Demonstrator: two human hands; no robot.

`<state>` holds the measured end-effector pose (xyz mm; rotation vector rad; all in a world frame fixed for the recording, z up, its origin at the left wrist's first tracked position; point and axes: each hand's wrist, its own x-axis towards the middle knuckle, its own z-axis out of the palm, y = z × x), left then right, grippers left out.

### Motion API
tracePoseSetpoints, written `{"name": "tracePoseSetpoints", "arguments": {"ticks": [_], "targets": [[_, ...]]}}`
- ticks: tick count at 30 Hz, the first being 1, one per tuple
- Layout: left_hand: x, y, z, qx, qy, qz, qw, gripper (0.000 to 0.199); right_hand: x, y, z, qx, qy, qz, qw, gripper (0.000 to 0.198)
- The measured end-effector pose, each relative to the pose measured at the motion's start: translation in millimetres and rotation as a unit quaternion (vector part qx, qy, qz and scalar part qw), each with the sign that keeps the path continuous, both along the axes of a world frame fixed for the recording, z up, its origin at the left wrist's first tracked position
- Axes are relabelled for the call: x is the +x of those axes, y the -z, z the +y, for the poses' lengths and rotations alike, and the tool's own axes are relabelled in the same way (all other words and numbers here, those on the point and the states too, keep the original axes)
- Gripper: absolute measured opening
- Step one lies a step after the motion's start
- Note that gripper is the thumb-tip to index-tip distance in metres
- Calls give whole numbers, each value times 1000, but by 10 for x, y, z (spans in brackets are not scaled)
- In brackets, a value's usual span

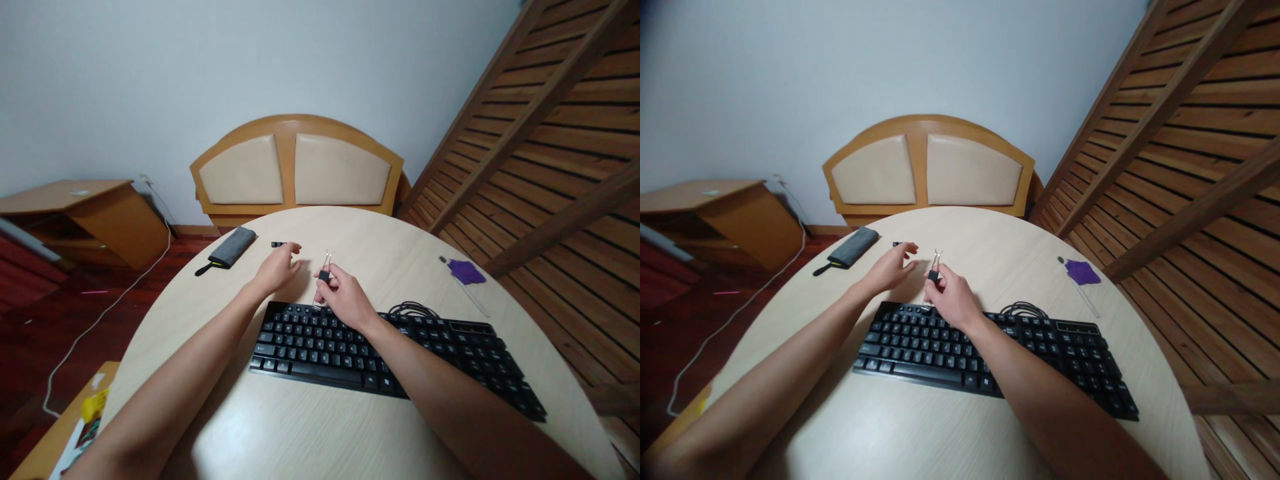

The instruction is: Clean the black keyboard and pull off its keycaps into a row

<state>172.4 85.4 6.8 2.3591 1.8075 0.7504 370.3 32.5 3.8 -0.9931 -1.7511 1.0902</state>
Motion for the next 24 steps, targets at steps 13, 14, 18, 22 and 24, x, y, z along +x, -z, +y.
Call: {"name": "tracePoseSetpoints", "arguments": {"ticks": [13,14,18,22,24], "targets": [[242,120,-1065,-33,-4,19,999,23,86,-252,-85,75,-49,-122,988,13],[234,123,-1061,-32,1,17,999,23,101,-311,-105,88,-57,-138,985,13],[179,126,-1039,-39,15,21,999,25,124,-451,-156,124,-62,-197,971,15],[117,130,-1037,-44,15,28,999,23,80,-369,-139,122,-72,-196,970,18],[104,126,-1048,-40,25,20,999,24,54,-282,-117,110,-73,-170,977,19]]}}
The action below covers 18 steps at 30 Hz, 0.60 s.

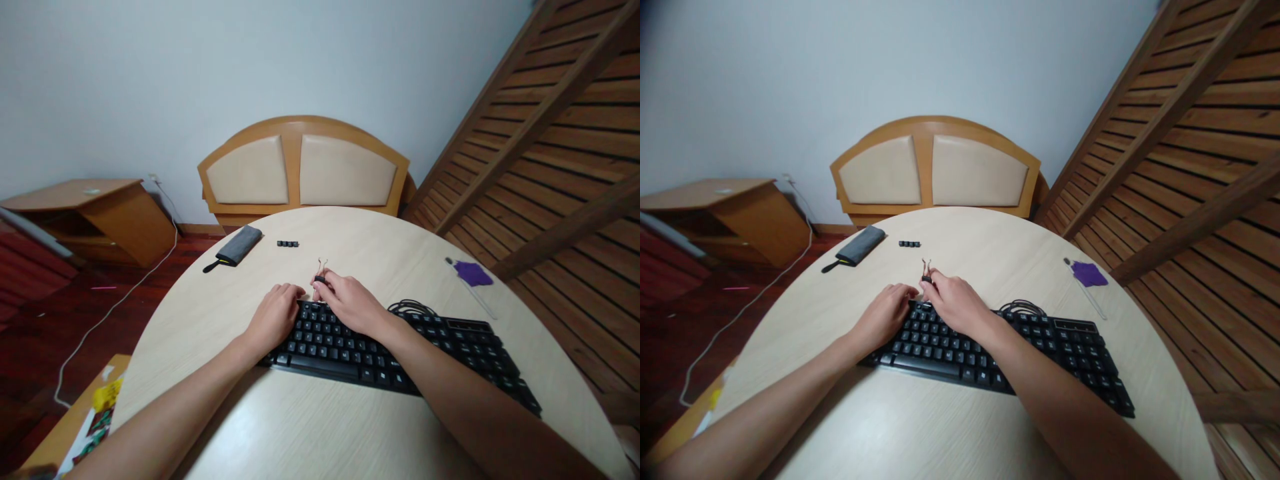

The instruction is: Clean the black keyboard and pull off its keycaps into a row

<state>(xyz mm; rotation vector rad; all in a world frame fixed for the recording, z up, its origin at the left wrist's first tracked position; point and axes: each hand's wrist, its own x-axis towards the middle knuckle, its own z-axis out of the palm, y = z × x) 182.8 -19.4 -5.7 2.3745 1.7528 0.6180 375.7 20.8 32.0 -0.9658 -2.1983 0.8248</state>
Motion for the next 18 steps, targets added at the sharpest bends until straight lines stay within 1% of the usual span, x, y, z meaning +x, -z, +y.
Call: {"name": "tracePoseSetpoints", "arguments": {"ticks": [3,6,9,13,18], "targets": [[9,-25,-27,2,31,-13,999,28,-23,126,32,-35,3,53,998,21],[29,-61,-51,-5,50,-16,999,28,-28,208,57,-62,0,87,994,23],[40,-84,-63,-10,59,-17,998,27,-26,235,67,-54,9,86,995,24],[46,-83,-63,-12,58,-24,998,21,-20,224,64,-39,22,78,996,26],[49,-75,-59,-20,53,-24,998,18,-16,215,55,-46,29,74,996,26]]}}
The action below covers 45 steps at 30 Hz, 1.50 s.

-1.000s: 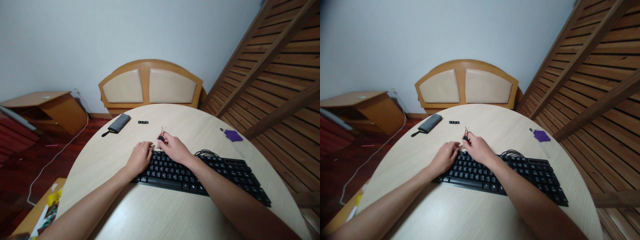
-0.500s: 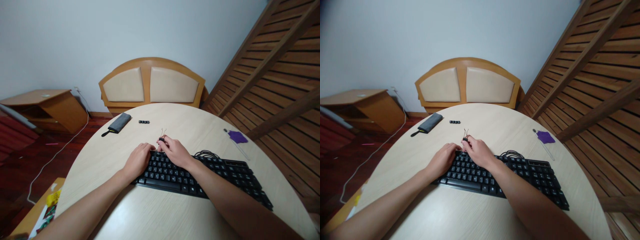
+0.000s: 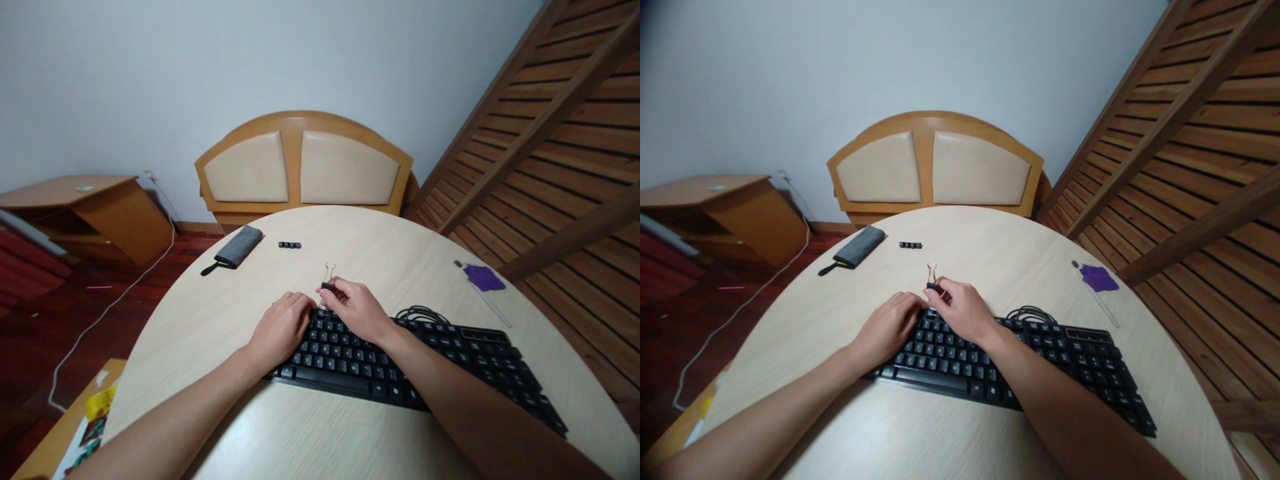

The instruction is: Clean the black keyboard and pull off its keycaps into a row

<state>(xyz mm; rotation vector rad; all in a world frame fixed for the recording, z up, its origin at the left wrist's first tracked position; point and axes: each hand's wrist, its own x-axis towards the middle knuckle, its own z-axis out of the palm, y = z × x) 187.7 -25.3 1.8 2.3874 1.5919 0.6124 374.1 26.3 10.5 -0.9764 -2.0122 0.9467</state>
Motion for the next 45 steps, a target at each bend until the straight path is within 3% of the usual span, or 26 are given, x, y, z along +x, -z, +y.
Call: {"name": "tracePoseSetpoints", "arguments": {"ticks": [12,21,29,45], "targets": [[-3,24,14,-2,-4,-14,1000,17,14,9,22,-21,-18,2,1000,28],[-11,30,11,9,-6,5,1000,14,0,-31,-21,53,-17,-66,996,30],[-5,38,18,13,-9,10,1000,16,5,-44,-43,107,-54,-42,992,19],[-3,23,9,17,-6,9,1000,15,-1,10,-26,91,-34,-29,995,20]]}}
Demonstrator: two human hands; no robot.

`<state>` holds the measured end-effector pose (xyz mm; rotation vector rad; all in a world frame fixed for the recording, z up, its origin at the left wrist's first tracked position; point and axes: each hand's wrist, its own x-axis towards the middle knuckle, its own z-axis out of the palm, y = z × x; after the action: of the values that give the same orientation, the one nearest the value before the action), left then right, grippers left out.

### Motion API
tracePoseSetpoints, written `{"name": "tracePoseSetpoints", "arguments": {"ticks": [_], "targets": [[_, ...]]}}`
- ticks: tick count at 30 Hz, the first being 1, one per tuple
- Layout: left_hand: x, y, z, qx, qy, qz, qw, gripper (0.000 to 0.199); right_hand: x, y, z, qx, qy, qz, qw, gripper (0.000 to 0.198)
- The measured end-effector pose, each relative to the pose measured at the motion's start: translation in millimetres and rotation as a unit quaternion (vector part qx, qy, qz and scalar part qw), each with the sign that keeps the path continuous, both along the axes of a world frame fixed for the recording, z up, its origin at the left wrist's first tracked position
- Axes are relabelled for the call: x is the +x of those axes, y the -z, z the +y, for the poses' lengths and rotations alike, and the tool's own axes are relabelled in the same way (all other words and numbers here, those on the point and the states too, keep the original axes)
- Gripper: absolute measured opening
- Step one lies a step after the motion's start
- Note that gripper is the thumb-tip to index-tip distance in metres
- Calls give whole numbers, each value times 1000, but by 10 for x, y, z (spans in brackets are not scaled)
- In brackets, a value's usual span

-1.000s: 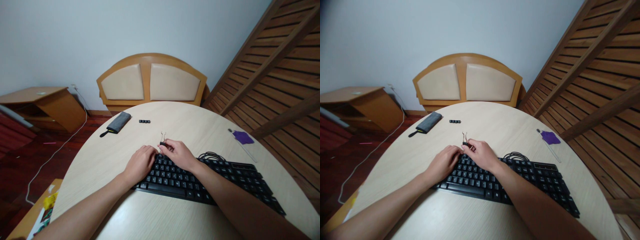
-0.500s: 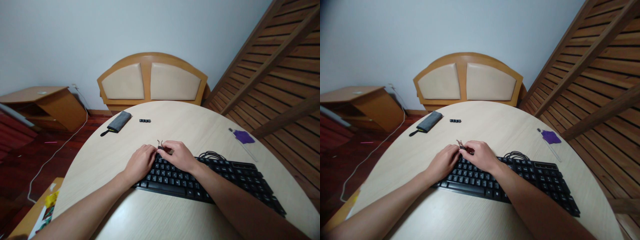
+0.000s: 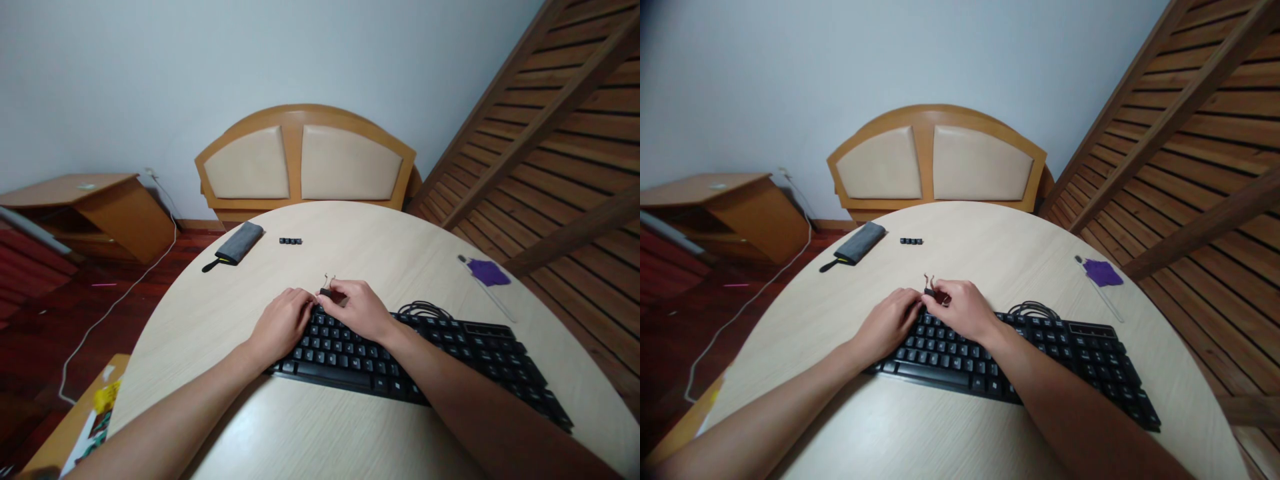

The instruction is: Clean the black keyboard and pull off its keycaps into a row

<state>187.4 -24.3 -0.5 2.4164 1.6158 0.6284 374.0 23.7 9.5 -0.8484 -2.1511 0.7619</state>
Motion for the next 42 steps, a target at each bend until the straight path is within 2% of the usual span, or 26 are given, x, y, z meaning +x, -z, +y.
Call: {"name": "tracePoseSetpoints", "arguments": {"ticks": [5,11,16,21,29,34,42], "targets": [[-1,-8,2,-2,1,-1,1000,14,-2,2,-1,-2,-16,3,1000,18],[3,-19,-2,-9,3,-5,1000,16,-9,12,20,-18,73,-20,997,22],[10,-38,-6,-14,-1,-4,1000,17,-5,-6,8,-14,93,-66,993,31],[26,-58,-15,-23,-6,-9,1000,16,6,3,10,-56,78,-40,995,31],[22,-55,-23,-24,-5,-24,999,14,7,117,110,-172,52,60,982,30],[2,-54,-20,-28,0,-47,998,15,-14,112,81,-192,38,108,975,29],[-34,-2,10,-29,4,-88,996,11,-9,111,100,-185,24,94,978,33]]}}
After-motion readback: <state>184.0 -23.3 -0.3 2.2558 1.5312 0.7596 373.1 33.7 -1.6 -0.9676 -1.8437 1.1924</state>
